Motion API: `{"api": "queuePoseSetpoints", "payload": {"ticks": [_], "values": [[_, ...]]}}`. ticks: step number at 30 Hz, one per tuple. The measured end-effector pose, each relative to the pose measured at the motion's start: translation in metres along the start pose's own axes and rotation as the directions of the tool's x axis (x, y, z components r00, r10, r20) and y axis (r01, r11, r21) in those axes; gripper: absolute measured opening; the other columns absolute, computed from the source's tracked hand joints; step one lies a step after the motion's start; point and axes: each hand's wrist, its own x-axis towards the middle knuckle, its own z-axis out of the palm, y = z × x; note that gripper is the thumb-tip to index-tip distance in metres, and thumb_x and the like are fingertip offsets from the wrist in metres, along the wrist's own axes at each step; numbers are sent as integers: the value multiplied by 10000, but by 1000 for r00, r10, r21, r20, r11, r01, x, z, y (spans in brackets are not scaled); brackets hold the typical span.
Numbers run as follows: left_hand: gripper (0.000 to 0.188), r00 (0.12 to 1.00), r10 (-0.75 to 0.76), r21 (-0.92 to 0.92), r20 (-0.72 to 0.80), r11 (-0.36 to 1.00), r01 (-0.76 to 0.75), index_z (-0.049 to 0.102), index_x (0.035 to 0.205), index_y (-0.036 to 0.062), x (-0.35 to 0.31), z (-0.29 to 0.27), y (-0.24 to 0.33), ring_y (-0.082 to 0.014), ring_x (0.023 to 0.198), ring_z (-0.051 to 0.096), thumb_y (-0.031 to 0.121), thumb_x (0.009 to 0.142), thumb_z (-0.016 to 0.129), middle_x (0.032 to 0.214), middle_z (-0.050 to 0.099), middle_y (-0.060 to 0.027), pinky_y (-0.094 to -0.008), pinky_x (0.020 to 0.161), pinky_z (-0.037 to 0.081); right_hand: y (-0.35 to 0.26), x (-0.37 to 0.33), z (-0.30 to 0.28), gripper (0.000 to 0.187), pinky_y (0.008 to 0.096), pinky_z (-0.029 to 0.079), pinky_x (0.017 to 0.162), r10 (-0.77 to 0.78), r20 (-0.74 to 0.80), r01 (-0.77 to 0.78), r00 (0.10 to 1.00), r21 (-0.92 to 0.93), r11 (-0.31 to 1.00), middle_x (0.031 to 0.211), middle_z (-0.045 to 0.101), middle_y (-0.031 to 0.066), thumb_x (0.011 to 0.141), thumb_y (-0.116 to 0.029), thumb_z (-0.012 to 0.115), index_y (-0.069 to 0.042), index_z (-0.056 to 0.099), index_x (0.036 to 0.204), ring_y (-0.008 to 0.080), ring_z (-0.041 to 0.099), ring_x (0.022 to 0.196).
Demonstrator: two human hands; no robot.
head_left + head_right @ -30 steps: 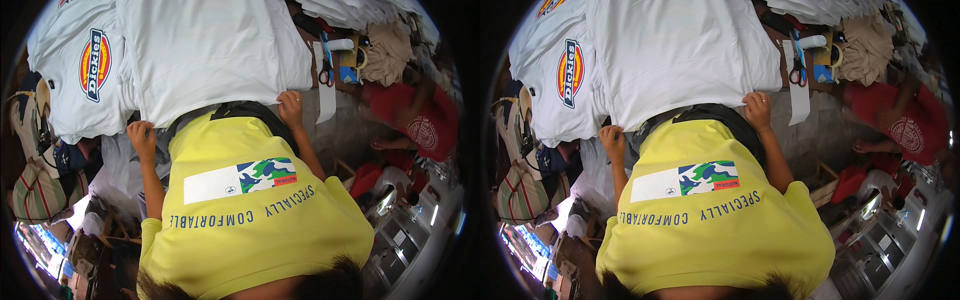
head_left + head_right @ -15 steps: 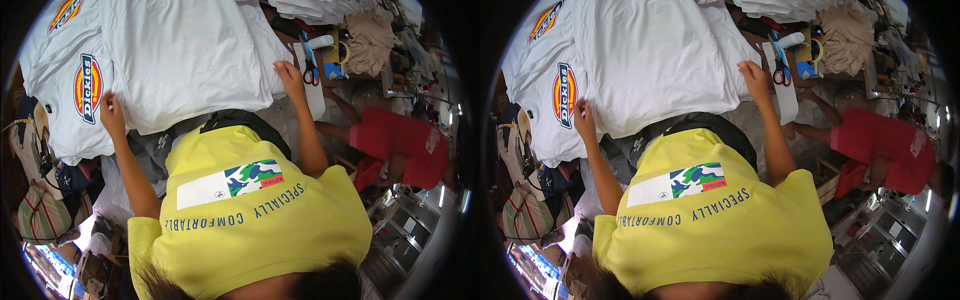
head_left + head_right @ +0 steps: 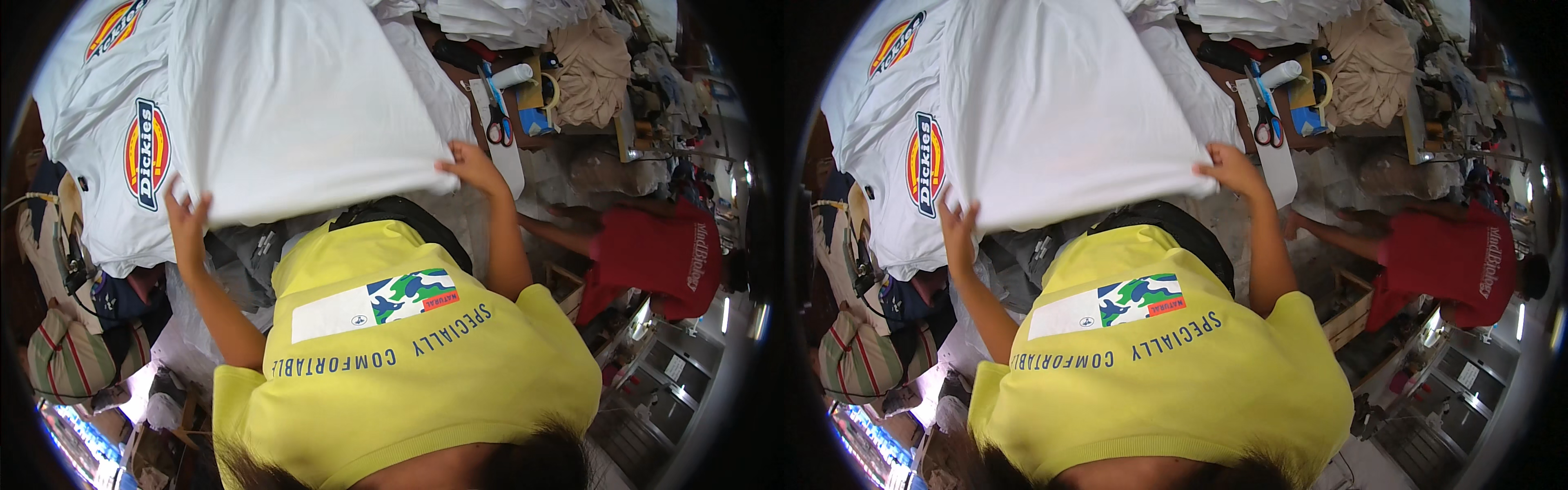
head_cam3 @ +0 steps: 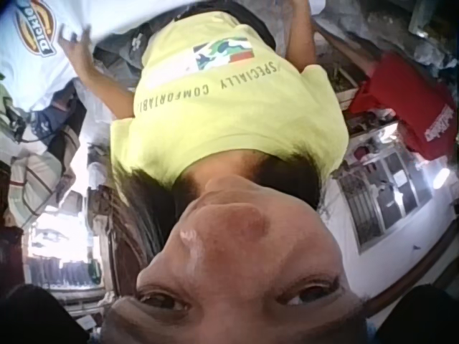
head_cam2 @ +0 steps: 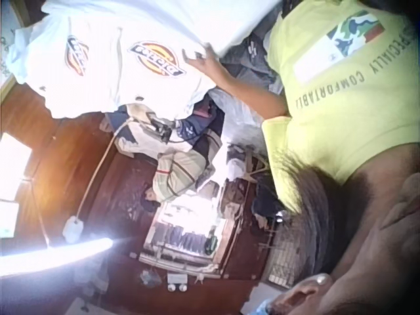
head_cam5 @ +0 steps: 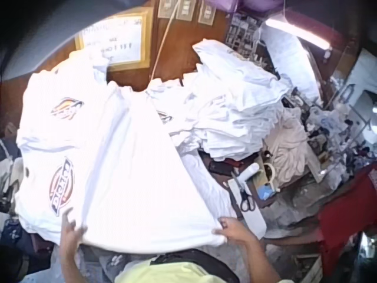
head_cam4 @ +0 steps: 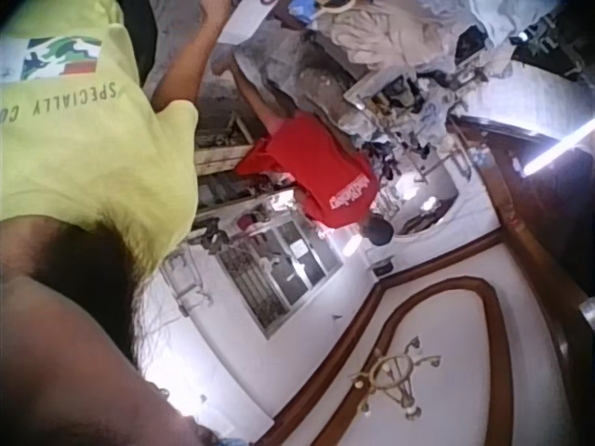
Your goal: The person folds white t-shirts from a large stack, smooths them by hand, and uses shears to cut a small piece of fabric from one shirt before placing it back on the pile.
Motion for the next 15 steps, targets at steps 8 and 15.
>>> {"api": "queuePoseSetpoints", "payload": {"ticks": [8, 15], "values": [[348, 999, -30, 413, -31, 910, 40, 475, 1171, 15, -4, -60, -107, -97, 670, 503, 90, 839, 546, 779, 552, -5, -231, 632, 424, -2, 5, -6, 167, 285, 459, 587, -184, -193, 110, 964, -340, 934, 735, 604, 70, 806, -144, 589, -38, 594, 935, 180, 590, 655], [533, 910, 415, 819, -3, 524, -236, 508, 1192, 139, 57, -14, -66, -319, 890, 482, 70, 683, 652, 955, 508, -138, -414, 793, 402, -41, 95, 51, 338, 384, 414, 828, -590, -70, 402, 804, -667, 627, 995, 540, 103, 707, -63, 585, -74, 556, 1043, 325, 484, 962]]}}
